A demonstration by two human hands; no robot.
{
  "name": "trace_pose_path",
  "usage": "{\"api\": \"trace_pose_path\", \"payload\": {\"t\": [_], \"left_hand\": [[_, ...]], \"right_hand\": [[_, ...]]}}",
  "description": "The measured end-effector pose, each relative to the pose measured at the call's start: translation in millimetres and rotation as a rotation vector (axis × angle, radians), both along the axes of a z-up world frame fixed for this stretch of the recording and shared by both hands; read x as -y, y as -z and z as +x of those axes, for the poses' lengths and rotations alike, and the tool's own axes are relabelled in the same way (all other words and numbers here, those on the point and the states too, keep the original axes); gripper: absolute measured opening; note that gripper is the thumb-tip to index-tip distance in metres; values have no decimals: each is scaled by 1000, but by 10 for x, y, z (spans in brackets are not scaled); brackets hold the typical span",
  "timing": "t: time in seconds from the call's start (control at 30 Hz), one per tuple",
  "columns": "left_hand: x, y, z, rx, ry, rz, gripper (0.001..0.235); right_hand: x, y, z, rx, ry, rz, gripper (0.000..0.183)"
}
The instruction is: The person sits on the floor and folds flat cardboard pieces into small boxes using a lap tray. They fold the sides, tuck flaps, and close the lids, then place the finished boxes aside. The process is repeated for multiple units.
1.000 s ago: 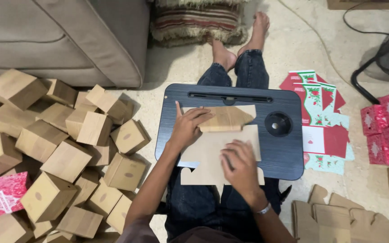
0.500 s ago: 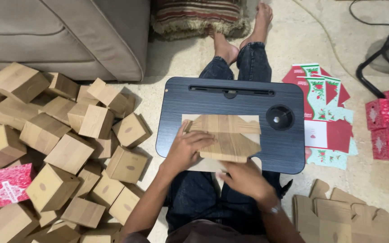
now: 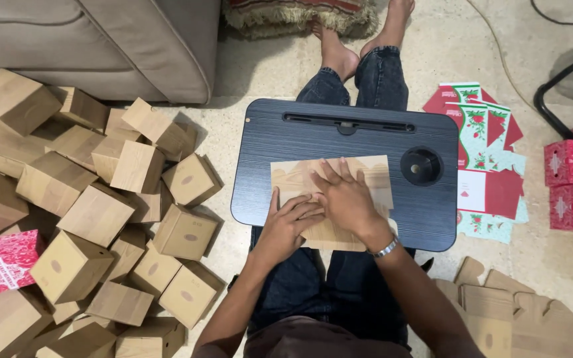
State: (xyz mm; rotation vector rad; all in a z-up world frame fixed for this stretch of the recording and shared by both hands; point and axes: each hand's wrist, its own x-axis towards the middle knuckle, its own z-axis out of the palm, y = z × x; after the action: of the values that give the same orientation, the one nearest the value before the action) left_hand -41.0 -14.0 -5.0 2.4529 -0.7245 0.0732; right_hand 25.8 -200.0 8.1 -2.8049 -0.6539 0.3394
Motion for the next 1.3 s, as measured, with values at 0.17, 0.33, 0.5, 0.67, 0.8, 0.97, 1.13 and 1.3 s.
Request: {"api": "trace_pose_path", "payload": {"t": [0.17, 0.33, 0.5, 0.67, 0.8, 0.97, 1.13, 1.3], "left_hand": [[-26, 2, 2, 12, 11, -36, 51], [-28, -169, 203, 72, 4, -90, 42], [-20, -374, 607, 196, -55, -210, 32], [76, -830, 616, 195, -70, -331, 26], [6, -1118, 420, 275, 7, -304, 56], [-19, -799, 549, 249, -273, -359, 33], [-67, -776, 666, 336, -514, -417, 47], [-18, -905, 578, 407, -631, -486, 48]], "right_hand": [[58, -162, -36, -31, 12, 45, 46], [429, -453, -236, -17, 85, 446, 45], [610, -116, -1041, 927, 476, 761, 9], [298, -27, -1188, 374, 77, 488, 38], [352, 192, -1134, 256, -74, 260, 57], [232, 231, -1068, 317, 59, 321, 41], [283, 123, -1012, 388, 83, 362, 24], [425, -48, -699, 236, 31, 380, 11]]}}
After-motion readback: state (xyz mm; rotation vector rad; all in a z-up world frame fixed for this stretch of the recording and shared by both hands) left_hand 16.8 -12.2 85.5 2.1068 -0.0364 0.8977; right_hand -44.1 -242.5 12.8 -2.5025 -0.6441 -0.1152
